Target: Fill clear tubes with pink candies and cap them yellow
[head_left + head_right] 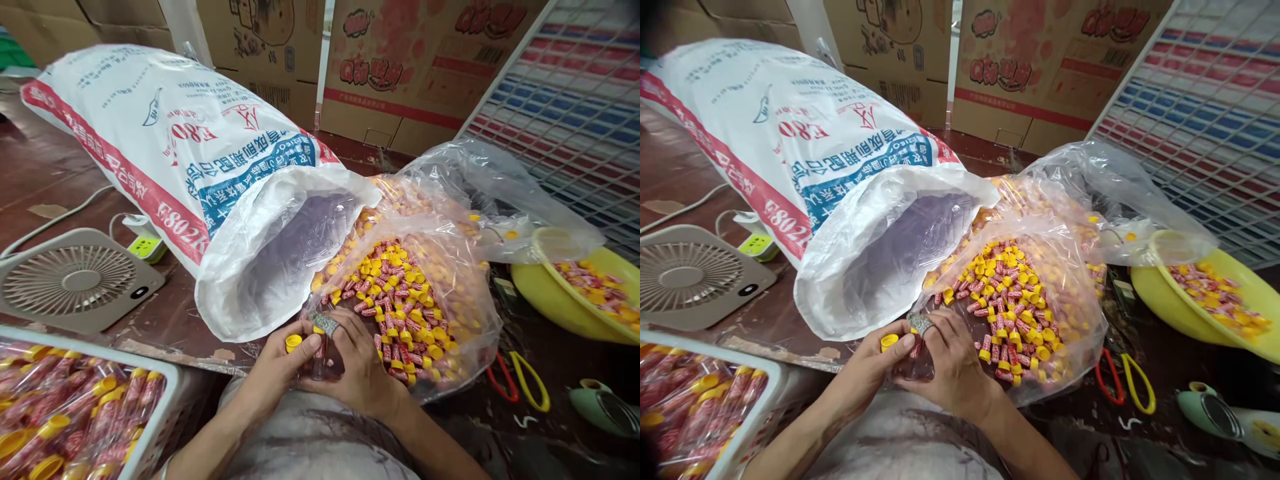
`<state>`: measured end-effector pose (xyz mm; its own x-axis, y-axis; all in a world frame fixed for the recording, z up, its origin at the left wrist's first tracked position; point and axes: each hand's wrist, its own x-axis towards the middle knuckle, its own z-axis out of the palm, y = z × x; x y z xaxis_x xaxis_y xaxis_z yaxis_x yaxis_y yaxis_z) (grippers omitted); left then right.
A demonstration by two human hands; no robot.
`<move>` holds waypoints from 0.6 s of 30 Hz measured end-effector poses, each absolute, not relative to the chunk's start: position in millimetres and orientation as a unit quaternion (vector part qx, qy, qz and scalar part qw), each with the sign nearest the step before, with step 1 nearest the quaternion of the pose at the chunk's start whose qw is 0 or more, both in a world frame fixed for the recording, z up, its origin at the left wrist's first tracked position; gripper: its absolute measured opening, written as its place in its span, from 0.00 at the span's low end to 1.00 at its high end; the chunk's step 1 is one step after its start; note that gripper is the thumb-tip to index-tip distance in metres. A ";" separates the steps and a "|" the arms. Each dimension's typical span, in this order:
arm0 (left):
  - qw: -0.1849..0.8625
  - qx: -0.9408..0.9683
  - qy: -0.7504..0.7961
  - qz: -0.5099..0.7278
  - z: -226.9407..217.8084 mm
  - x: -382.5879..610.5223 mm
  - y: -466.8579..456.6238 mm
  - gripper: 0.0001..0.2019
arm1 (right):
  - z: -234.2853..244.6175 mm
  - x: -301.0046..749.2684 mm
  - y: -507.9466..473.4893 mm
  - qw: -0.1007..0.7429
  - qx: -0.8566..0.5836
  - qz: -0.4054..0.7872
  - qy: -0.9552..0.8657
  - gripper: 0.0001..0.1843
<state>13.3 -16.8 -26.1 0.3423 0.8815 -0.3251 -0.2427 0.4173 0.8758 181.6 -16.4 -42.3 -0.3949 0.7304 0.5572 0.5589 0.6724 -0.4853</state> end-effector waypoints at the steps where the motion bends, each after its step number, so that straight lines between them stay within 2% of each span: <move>1: 0.735 0.380 0.413 0.381 -25.5 14.9 -15.6 0.20 | -43.2 180.0 -16.5 0.396 -0.398 0.103 -0.821 0.35; 3: 0.749 0.403 0.388 0.355 -23.0 15.3 -10.0 0.19 | -40.6 180.5 -14.9 0.391 -0.403 0.109 -0.820 0.36; 5: 0.725 0.471 0.387 0.319 -19.5 10.5 1.2 0.17 | -34.5 188.0 -10.4 0.355 -0.398 0.133 -0.835 0.41; 6: 0.680 0.527 0.410 0.302 -17.8 6.1 9.0 0.15 | -31.8 194.3 -7.3 0.332 -0.401 0.147 -0.841 0.44; 8: 0.503 0.653 0.501 0.264 -15.5 -4.8 27.5 0.09 | -30.4 209.7 0.0 0.306 -0.439 0.159 -0.830 0.46; 9: 0.384 0.701 0.554 0.232 -15.0 -10.3 37.4 0.07 | -32.1 217.5 3.8 0.302 -0.472 0.153 -0.814 0.41; 11: 0.173 0.738 0.634 0.153 -15.7 -18.3 55.9 0.08 | -39.0 229.7 11.1 0.285 -0.541 0.126 -0.781 0.20; 12: 0.110 0.738 0.655 0.117 -17.1 -20.1 63.7 0.10 | -43.1 233.2 14.4 0.267 -0.567 0.110 -0.772 0.11; 13: 0.078 0.736 0.666 0.089 -19.0 -20.2 70.1 0.12 | -46.9 234.5 17.6 0.245 -0.583 0.096 -0.769 0.04; 14: 0.068 0.736 0.669 0.072 -21.4 -18.8 75.2 0.14 | -50.1 233.9 20.6 0.224 -0.590 0.086 -0.771 0.02; 18: 0.079 0.748 0.658 0.049 -33.5 -5.8 84.8 0.17 | -56.4 216.5 33.6 0.200 -0.591 0.058 -0.779 0.02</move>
<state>-5.8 84.8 -33.5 0.1304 0.9910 -0.0307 0.9756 -0.1227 0.1822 216.5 33.6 -56.4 -0.2212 0.9444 0.2432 0.8985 0.2943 -0.3258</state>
